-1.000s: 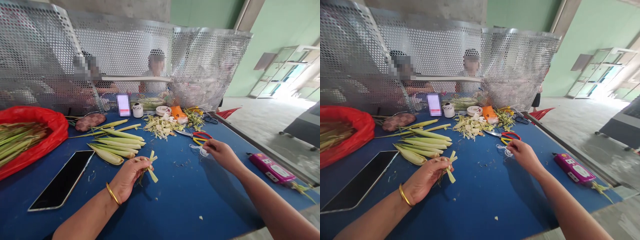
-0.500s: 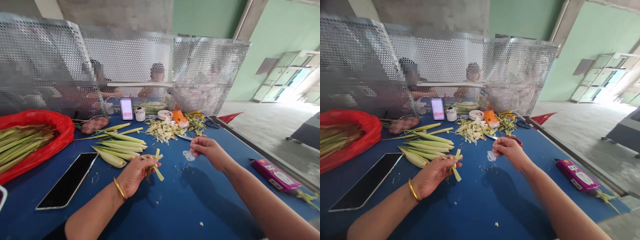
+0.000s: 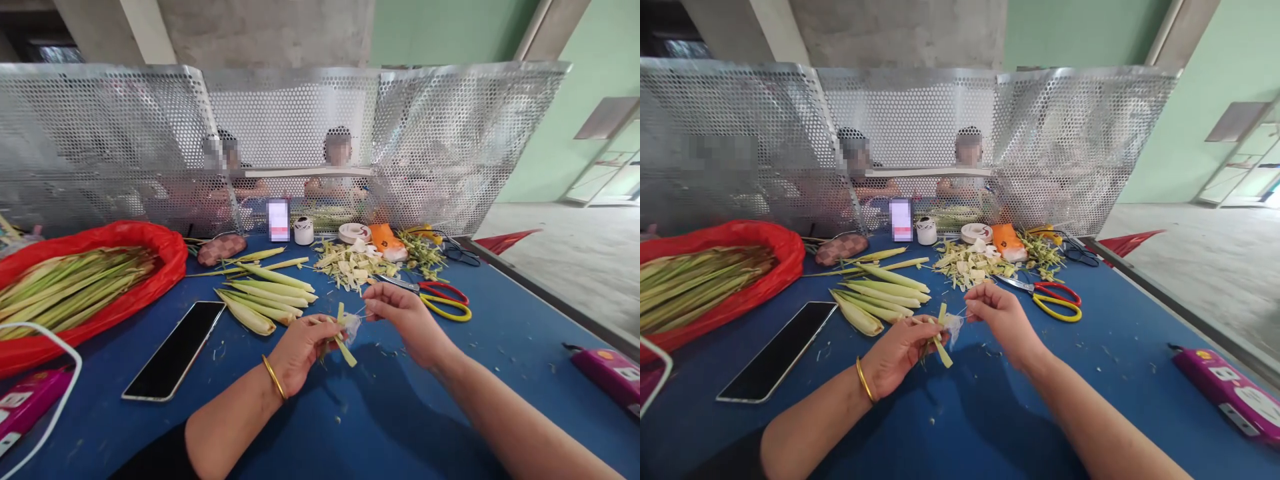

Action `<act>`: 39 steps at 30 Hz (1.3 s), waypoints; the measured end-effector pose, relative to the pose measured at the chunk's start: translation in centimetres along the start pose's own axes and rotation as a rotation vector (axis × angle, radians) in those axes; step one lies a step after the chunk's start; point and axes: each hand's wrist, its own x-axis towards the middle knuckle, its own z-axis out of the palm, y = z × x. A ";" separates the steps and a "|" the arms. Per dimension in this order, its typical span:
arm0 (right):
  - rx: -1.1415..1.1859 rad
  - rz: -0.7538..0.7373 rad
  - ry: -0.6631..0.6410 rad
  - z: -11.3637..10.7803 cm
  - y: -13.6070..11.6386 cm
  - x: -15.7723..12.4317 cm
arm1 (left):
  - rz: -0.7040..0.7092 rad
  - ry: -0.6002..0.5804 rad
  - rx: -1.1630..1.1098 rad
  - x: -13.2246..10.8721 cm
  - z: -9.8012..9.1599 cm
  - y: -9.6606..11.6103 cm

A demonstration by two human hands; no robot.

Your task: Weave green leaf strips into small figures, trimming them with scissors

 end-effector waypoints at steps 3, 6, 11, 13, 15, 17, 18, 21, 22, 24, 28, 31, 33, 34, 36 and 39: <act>0.275 0.121 0.002 -1.9 -0.8 0.0 | 0.004 0.015 -0.027 0.3 -0.4 0.4; 0.467 0.177 0.017 -3.0 -1.6 0.2 | 0.008 0.034 -0.045 0.3 -0.7 0.6; 0.517 0.181 0.011 -3.2 -2.1 0.4 | 0.046 0.094 -0.098 0.7 -1.2 0.8; 0.403 0.188 -0.069 -3.4 -2.1 0.3 | 0.059 0.115 -0.129 1.0 -1.5 1.0; 0.175 0.223 -0.158 -3.8 -2.0 0.3 | 0.076 0.126 -0.143 1.1 -1.7 1.4; -0.081 0.242 -0.179 -4.2 -1.9 0.3 | 0.088 0.135 -0.144 1.3 -1.8 1.6; -0.190 0.224 -0.156 -4.3 -1.8 0.4 | 0.086 0.142 -0.145 1.4 -1.9 1.7; -0.413 0.064 -0.055 -4.5 -1.1 0.8 | 0.060 0.152 -0.139 1.5 -2.0 1.6; -0.453 0.015 -0.034 -4.4 -0.7 0.9 | 0.050 0.144 -0.135 1.5 -2.1 1.5; -0.479 -0.024 -0.026 -3.7 0.4 1.1 | 0.036 0.109 -0.128 1.4 -2.1 1.3; -0.386 0.056 -0.105 -0.9 3.0 1.0 | 0.019 0.007 -0.132 1.0 -1.9 1.0; -0.300 0.158 -0.206 0.7 4.0 0.6 | 0.025 -0.043 -0.102 0.7 -1.8 0.9; -0.277 0.201 -0.231 0.7 3.8 0.5 | 0.038 -0.024 -0.062 0.7 -1.7 1.0; -0.275 0.209 -0.228 0.4 3.5 0.4 | 0.044 0.001 -0.036 0.8 -1.7 1.1; -0.280 0.190 -0.194 -0.4 2.5 0.5 | 0.065 0.077 0.023 0.9 -1.7 1.4; -0.310 0.109 -0.118 -1.6 1.2 0.6 | 0.134 0.180 0.137 1.0 -1.7 1.9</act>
